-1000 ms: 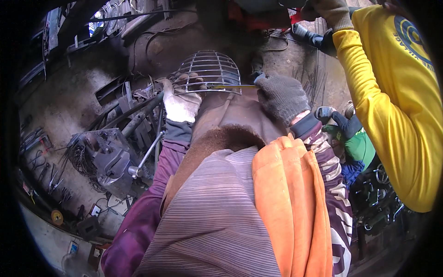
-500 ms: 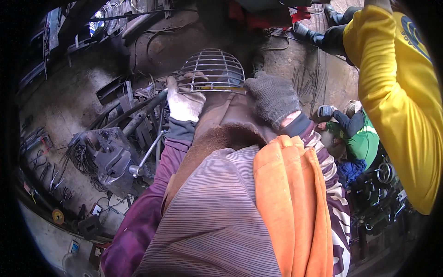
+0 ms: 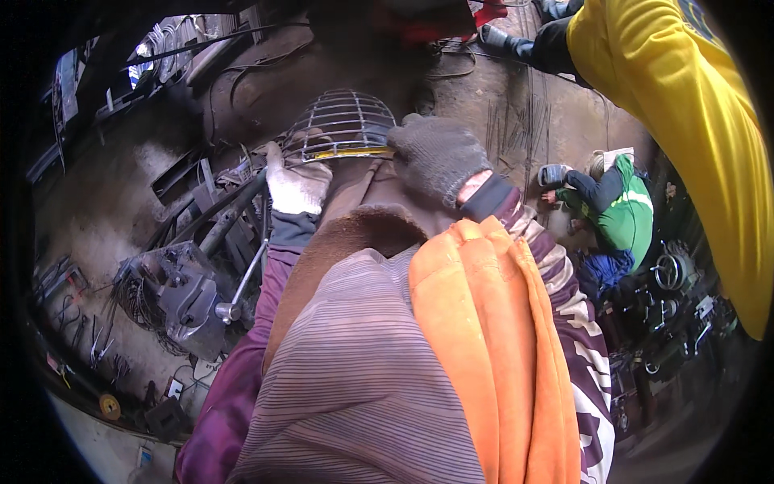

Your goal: The person measures curved metal wire grids with a tape measure while holding them over a workbench.

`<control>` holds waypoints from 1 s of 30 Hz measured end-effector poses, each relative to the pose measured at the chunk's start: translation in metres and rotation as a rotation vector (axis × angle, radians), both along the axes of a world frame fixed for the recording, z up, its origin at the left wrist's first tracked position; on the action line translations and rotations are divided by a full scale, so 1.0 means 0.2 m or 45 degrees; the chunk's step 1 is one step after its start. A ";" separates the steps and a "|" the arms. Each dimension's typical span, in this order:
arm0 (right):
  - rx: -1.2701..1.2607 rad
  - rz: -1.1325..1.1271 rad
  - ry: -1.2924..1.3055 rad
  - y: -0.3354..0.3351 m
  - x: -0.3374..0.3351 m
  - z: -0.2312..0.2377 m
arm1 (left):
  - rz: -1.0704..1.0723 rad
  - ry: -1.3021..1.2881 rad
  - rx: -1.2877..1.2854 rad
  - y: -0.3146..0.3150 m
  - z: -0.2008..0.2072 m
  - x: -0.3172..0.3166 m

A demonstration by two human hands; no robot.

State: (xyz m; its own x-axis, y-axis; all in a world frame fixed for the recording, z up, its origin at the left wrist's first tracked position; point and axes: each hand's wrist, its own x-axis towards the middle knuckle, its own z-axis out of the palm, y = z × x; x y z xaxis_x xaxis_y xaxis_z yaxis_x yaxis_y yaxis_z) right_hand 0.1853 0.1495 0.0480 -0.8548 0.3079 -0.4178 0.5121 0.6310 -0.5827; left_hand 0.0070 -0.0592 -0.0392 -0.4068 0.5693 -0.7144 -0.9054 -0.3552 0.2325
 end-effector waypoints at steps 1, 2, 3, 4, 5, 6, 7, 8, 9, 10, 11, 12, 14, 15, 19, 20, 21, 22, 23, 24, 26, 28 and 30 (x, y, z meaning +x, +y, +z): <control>-0.001 0.010 0.010 0.00 0.00 -0.01 | 0.004 0.020 -0.053 -0.01 -0.03 0.00; -0.002 0.034 -0.020 0.01 -0.01 0.00 | 0.010 0.040 -0.107 -0.01 -0.05 0.00; -0.001 0.030 -0.012 0.01 -0.01 -0.01 | 0.022 0.026 -0.091 -0.01 -0.05 0.00; 0.000 0.026 -0.005 0.01 0.00 -0.01 | 0.034 0.013 -0.076 -0.01 -0.05 0.00; 0.002 0.024 0.002 0.01 0.00 -0.02 | 0.048 -0.001 -0.060 -0.01 -0.05 0.00; 0.006 0.029 -0.003 0.02 0.00 -0.02 | 0.047 -0.006 -0.060 -0.02 -0.06 0.00; 0.011 0.035 -0.008 0.02 0.00 -0.03 | 0.047 -0.010 -0.061 -0.03 -0.08 -0.01; 0.016 0.041 -0.013 0.02 -0.01 -0.03 | 0.046 -0.015 -0.061 -0.04 -0.08 -0.02; 0.025 0.038 0.018 0.02 0.00 -0.04 | 0.057 -0.023 -0.057 -0.03 -0.08 -0.02; 0.034 0.035 0.048 0.02 0.01 -0.07 | 0.067 -0.031 -0.053 -0.03 -0.07 -0.02; 0.044 0.031 0.078 0.02 0.01 -0.08 | 0.077 -0.039 -0.050 -0.02 -0.07 -0.02; 0.040 0.034 0.051 0.03 0.01 -0.08 | 0.038 -0.015 -0.068 -0.02 -0.06 -0.02; 0.031 0.037 -0.004 0.04 -0.01 -0.08 | -0.044 0.034 -0.103 0.00 -0.05 -0.01; 0.021 0.050 0.009 0.04 -0.01 -0.07 | -0.090 0.015 -0.070 -0.01 -0.05 -0.02; 0.007 0.062 0.044 0.07 -0.01 -0.09 | -0.123 -0.053 -0.058 0.00 -0.03 -0.03; 0.011 0.055 0.049 0.06 0.00 -0.10 | -0.094 -0.067 -0.085 0.02 -0.03 -0.02; 0.017 0.056 0.052 0.07 0.00 -0.10 | -0.079 -0.068 -0.085 0.02 -0.04 -0.03; 0.023 0.056 0.054 0.07 0.00 -0.11 | -0.064 -0.069 -0.085 0.01 -0.05 -0.03; 0.029 0.057 0.057 0.07 0.00 -0.11 | -0.049 -0.069 -0.085 0.01 -0.07 -0.03; 0.020 0.044 0.067 0.08 0.00 -0.11 | -0.053 -0.048 -0.108 0.01 -0.08 -0.03; 0.001 0.021 0.086 0.08 0.00 -0.12 | -0.059 -0.006 -0.156 0.01 -0.09 -0.03; -0.003 0.052 0.156 0.09 -0.01 -0.14 | 0.023 -0.052 -0.179 0.02 -0.08 -0.03; -0.018 0.062 0.154 0.11 -0.01 -0.15 | 0.008 -0.064 -0.168 0.00 -0.12 -0.05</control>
